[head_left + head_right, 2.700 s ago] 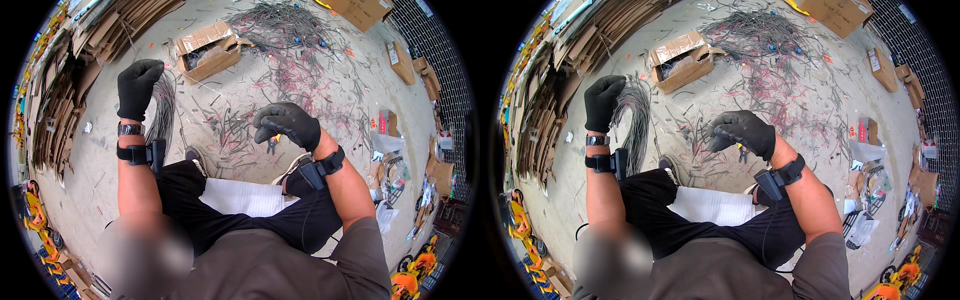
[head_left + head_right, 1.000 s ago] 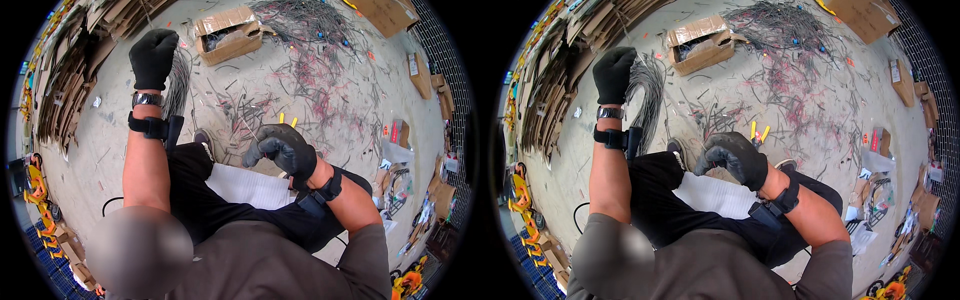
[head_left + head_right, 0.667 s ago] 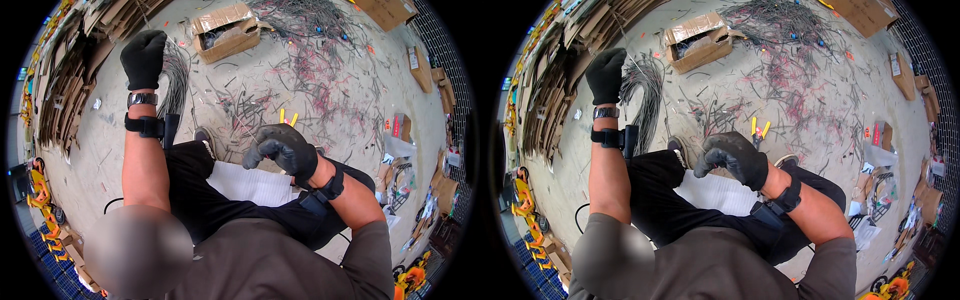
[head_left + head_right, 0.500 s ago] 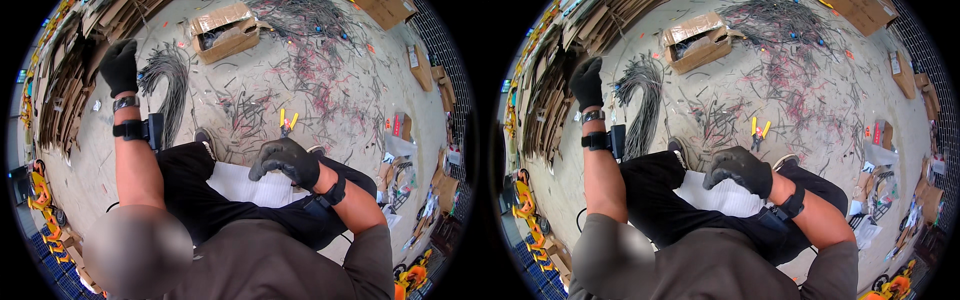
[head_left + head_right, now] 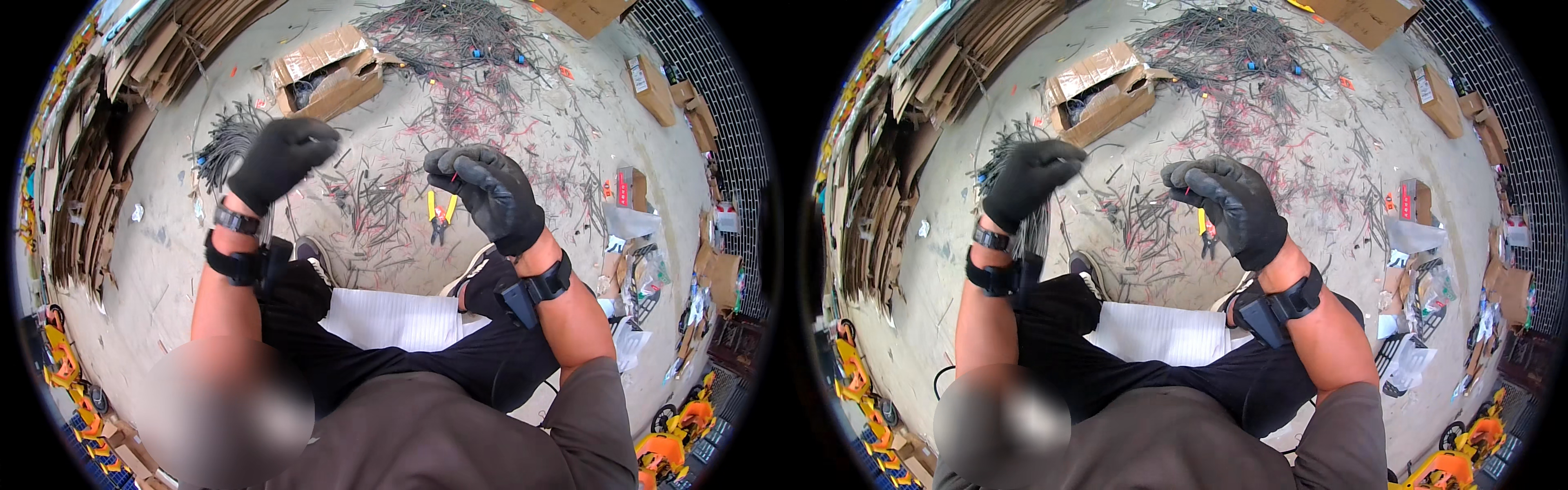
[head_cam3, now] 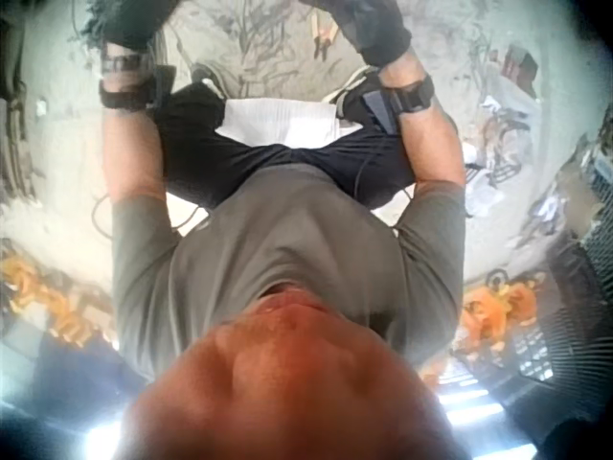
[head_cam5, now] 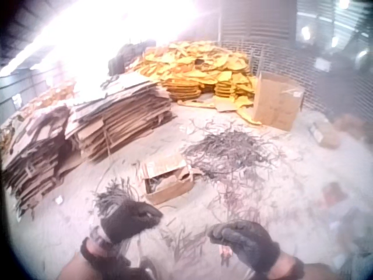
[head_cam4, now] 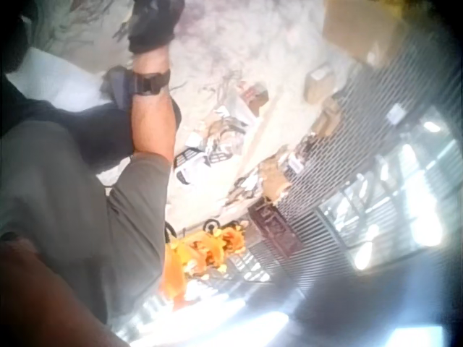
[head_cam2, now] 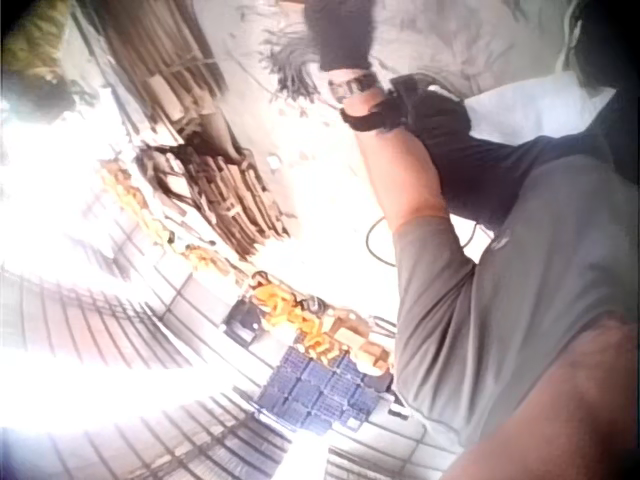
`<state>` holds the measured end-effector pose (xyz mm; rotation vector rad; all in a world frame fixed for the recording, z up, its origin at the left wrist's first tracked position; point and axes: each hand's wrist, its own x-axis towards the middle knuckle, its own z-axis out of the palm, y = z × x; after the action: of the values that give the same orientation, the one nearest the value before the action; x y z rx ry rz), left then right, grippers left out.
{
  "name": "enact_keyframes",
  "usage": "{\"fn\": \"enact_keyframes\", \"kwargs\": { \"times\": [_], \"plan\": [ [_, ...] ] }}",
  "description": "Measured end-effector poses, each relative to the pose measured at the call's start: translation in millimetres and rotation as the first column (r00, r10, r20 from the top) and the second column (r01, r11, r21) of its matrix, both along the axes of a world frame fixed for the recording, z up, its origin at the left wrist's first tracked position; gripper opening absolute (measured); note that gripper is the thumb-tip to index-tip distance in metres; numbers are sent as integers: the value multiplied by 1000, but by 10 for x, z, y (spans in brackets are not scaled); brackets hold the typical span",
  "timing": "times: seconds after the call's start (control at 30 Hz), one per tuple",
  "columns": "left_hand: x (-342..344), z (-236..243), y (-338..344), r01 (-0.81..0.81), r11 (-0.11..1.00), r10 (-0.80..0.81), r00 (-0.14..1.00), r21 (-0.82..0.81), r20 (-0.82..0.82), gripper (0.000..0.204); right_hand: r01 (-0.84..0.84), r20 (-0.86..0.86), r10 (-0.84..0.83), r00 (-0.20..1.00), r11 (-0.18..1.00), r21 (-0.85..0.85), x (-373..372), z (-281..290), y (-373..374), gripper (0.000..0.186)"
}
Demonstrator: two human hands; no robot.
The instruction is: The person sits on the floor and uses wire strippers to remove the insulation from individual wires. They repeatedly pick up wires from a pile, strip the ends, and drop the stripped wires onto the floor.
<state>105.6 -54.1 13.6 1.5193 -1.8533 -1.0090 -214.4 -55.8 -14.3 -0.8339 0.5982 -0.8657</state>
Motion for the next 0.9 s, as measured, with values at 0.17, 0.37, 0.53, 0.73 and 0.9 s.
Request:
{"fn": "enact_keyframes", "kwargs": {
  "times": [0.17, 0.37, 0.53, 0.73, 0.9],
  "plan": [
    [-558, -8, 174, 203, 943, -158, 971, 264, -182, 30, 4, -22, -5, 1000, 999, -50, 53, -14, 26, 26],
    [-930, -151, 375, 247, 938, -124, 895, 244, -429, 32, 3, -35, -5, 999, 997, -72, 123, -13, 75, 26],
    [-1115, -186, 491, 126, 977, -12, 841, 174, -541, 22, 12, -47, -16, 999, 996, -83, 124, -9, 79, 25],
    [-1073, -108, 493, 103, 969, 21, 869, 223, -494, 14, -6, -70, -6, 998, 986, -165, 129, -26, 74, 23],
    [-1078, -137, 510, 114, 987, -41, 860, 113, -508, 11, 7, -66, -15, 998, 992, -128, 144, 54, 90, 21]
  ]
}}
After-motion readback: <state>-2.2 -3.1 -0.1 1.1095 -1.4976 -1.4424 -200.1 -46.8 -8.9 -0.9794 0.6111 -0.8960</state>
